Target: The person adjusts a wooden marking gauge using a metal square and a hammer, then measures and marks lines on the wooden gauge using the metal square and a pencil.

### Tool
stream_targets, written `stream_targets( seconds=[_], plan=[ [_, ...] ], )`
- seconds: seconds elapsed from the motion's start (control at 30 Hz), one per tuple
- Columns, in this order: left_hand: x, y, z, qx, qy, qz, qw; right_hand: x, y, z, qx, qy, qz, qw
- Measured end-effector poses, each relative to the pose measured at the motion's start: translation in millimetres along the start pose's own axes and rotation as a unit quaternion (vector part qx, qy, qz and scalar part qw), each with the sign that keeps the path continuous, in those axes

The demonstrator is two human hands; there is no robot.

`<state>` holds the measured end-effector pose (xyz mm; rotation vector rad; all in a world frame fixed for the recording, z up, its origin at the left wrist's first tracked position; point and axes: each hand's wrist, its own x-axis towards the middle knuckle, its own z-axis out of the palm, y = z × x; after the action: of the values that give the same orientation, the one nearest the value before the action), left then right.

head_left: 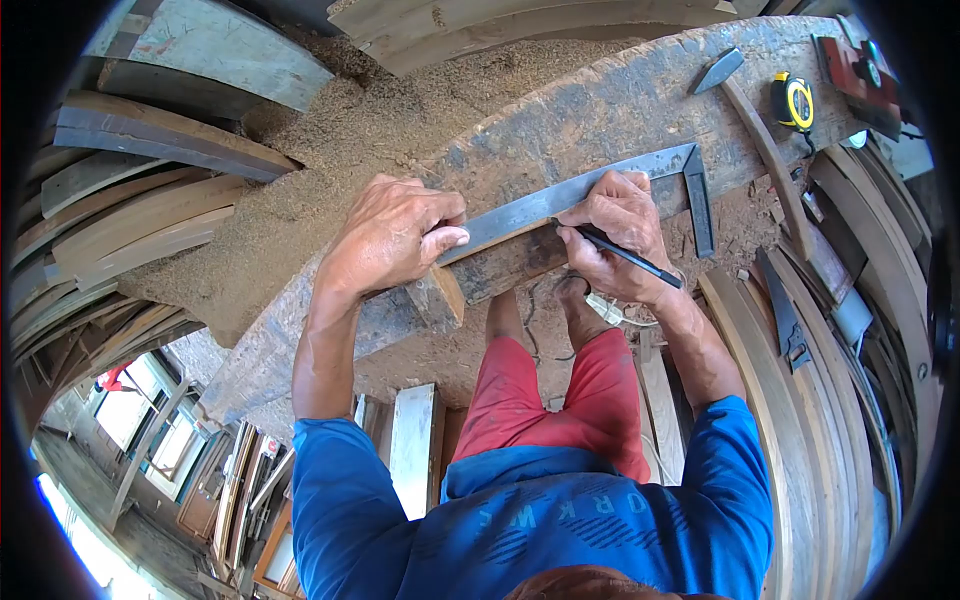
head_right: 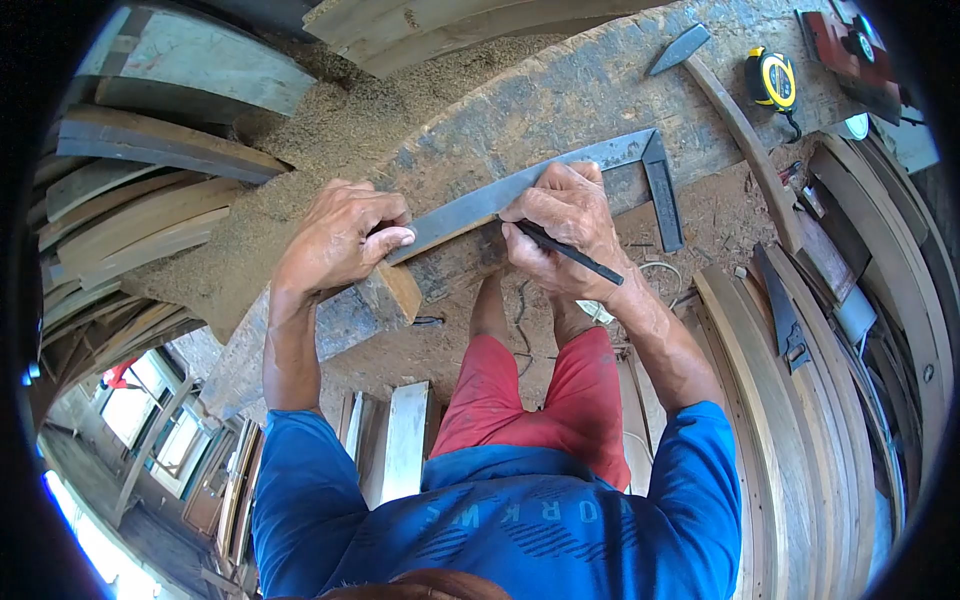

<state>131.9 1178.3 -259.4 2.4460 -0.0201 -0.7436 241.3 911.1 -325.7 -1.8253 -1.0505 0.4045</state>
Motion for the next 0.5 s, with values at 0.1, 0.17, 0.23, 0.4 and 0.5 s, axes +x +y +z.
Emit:
stream_targets(
  seconds=[0.1,0.17,0.23,0.4,0.5],
  plan=[
    [0.0,-0.6,0.8,0.001,0.000,-0.001,1.000,-0.3,0.2,0.3,0.002,0.003,-0.005,1.000],
    [0.0,-0.9,1.3,-0.001,0.002,-0.001,1.000,-0.5,0.7,0.9,0.000,0.007,-0.008,1.000],
    [-0.2,-0.8,1.8,-0.006,0.006,0.001,1.000,-0.9,1.0,1.1,0.000,0.008,-0.009,1.000],
    [-0.3,-0.7,1.8,-0.006,0.009,0.005,1.000,-0.6,0.2,0.4,-0.007,0.001,-0.005,1.000],
    [-0.5,-1.6,2.3,-0.012,0.012,0.005,1.000,-0.5,0.1,0.3,-0.005,-0.002,-0.003,1.000]
  ],
)
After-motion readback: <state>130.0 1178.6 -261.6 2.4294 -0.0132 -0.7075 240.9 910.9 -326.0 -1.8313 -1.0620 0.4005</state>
